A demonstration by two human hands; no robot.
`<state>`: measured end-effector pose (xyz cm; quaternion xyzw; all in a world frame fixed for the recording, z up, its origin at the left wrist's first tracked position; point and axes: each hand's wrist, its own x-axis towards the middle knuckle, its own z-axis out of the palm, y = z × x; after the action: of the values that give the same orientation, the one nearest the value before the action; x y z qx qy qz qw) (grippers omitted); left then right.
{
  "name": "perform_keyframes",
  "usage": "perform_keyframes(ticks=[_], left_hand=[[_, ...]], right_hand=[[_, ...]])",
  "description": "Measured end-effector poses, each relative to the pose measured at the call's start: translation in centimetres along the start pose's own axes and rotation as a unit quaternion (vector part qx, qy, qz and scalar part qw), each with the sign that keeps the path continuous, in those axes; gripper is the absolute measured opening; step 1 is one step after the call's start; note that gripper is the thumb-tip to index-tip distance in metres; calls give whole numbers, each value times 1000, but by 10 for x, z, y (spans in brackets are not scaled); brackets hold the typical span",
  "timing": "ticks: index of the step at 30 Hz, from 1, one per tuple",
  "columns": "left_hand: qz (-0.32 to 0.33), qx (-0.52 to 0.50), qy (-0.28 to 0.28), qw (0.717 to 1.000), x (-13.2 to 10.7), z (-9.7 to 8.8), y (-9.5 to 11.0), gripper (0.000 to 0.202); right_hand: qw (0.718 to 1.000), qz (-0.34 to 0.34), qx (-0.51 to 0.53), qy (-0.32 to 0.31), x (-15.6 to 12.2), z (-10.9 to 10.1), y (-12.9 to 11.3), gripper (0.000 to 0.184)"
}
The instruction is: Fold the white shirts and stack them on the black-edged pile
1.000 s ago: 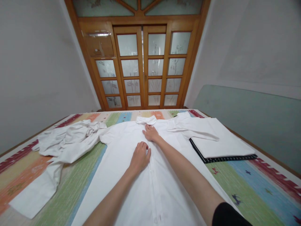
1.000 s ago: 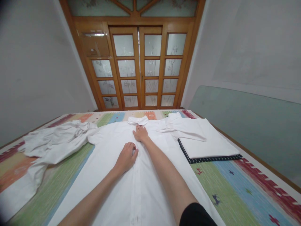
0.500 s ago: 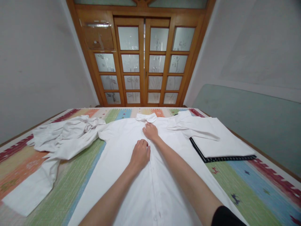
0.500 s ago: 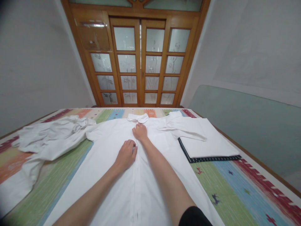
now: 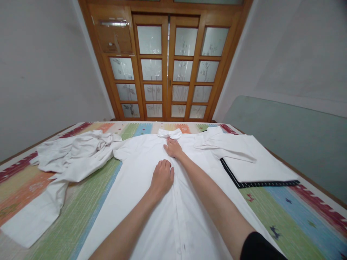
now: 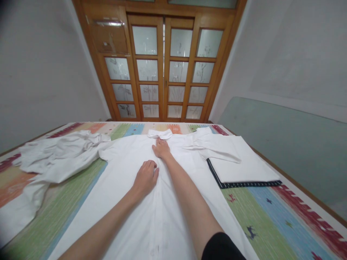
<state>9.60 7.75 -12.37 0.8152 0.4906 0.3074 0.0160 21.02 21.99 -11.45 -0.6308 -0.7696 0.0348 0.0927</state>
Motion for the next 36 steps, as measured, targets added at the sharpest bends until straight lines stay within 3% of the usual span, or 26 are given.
perform_keyframes(ticks=[5,9,13,18,23,27,30,36], left_hand=[[-10,-9,-4,1000,0,-1,0,9],[3,-14,-6,1000,0,0,-1,13],[6,-8,-8,1000,1,1,-1,14],[7,-7,-10,1000,1,1,-1,14],[-1,5,-20,1000,1,2,-1,12],[0,7,-20,1000,1,2,0,13],[3,6,-23,1000,1,1,0,14],[2,2,-20,1000,1,0,1,14]], right_hand=[[999,-15,-2,43,-7,-4,-2,53],[993,-9,3,118,-14,-8,-6,44],[982,-11,10,186,-12,-6,-4,53],[991,-57,6,122,-2,-3,1,68],[995,-49,-6,85,-2,-6,-1,45],[996,-50,-19,76,-3,-8,-1,42],[994,-59,-26,87,-1,-8,1,40],[984,-63,0,168,20,-9,12,37]])
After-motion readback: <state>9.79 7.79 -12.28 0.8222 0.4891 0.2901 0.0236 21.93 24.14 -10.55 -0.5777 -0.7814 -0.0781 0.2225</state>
